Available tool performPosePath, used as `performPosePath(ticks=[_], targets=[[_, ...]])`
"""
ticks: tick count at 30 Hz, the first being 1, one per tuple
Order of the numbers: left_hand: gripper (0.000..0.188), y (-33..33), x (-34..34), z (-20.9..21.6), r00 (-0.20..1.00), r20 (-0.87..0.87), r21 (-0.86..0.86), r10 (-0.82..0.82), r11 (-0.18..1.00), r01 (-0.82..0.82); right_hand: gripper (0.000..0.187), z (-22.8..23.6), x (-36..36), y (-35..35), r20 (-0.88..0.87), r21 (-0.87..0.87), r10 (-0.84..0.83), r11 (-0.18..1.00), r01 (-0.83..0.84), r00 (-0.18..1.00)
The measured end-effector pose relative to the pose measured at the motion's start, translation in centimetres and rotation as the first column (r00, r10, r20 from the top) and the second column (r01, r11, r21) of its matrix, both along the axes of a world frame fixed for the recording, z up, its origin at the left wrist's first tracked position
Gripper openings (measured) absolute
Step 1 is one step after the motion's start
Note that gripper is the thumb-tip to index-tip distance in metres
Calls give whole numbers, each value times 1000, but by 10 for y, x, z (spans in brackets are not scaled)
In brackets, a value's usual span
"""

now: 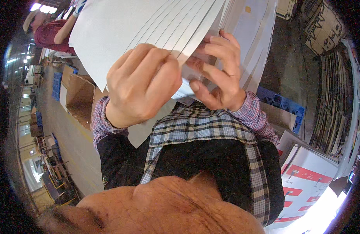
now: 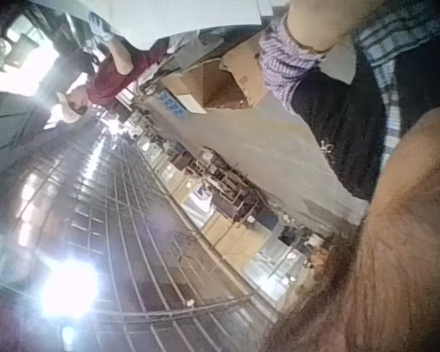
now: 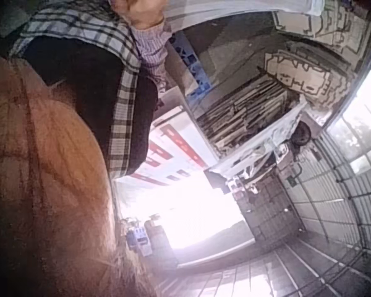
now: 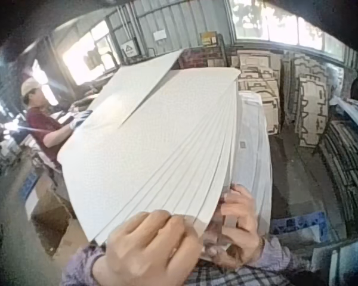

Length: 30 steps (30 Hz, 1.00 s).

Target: The person flips through and separates a stack of large paper sheets by hand.

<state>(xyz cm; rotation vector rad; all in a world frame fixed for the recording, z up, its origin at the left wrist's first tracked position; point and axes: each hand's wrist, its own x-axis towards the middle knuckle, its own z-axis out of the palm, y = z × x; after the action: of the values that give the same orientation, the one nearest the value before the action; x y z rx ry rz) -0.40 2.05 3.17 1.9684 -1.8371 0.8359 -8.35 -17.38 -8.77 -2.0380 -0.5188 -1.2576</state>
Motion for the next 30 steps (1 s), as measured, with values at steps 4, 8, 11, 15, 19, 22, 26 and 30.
performPosePath(ticks=[4, 8, 11, 15, 19, 22, 26, 30], targets=[[22, -15, -5, -2, 999, -4, 48, 35, 998, -34, 36, 3, 3, 3, -1, -61, -37, 997, 37, 999], [21, -15, 2, -11, 999, -21, -39, -31, 999, 30, 34, 5, 4, 4, 9, -99, -93, 991, 94, 996], [22, -12, 1, -13, 1000, -16, -19, -23, 1000, 23, 31, 6, 2, 3, 10, -110, -93, 989, 94, 996], [23, -2, 5, -12, 1000, 3, 15, -31, 999, 31, 30, 7, 3, 2, 8, -115, -94, 989, 95, 996], [24, 8, 0, -10, 999, -23, 67, 22, 998, -21, 30, 12, 2, 2, 5, -84, -47, 995, 47, 999], [27, 12, -3, -3, 996, -80, 142, 47, 989, -36, 29, 10, -2, -5, -40, 11, 7, 1000, -7, 999], [32, 11, -1, -2, 997, -79, 170, 25, 985, -11, 29, 6, -3, 0, -39, 181, 22, 983, -15, 999], [32, 10, 6, -8, 1000, -23, 58, -14, 998, 15, 30, 5, -2, 2, -7, 227, 21, 974, -19, 1000]])
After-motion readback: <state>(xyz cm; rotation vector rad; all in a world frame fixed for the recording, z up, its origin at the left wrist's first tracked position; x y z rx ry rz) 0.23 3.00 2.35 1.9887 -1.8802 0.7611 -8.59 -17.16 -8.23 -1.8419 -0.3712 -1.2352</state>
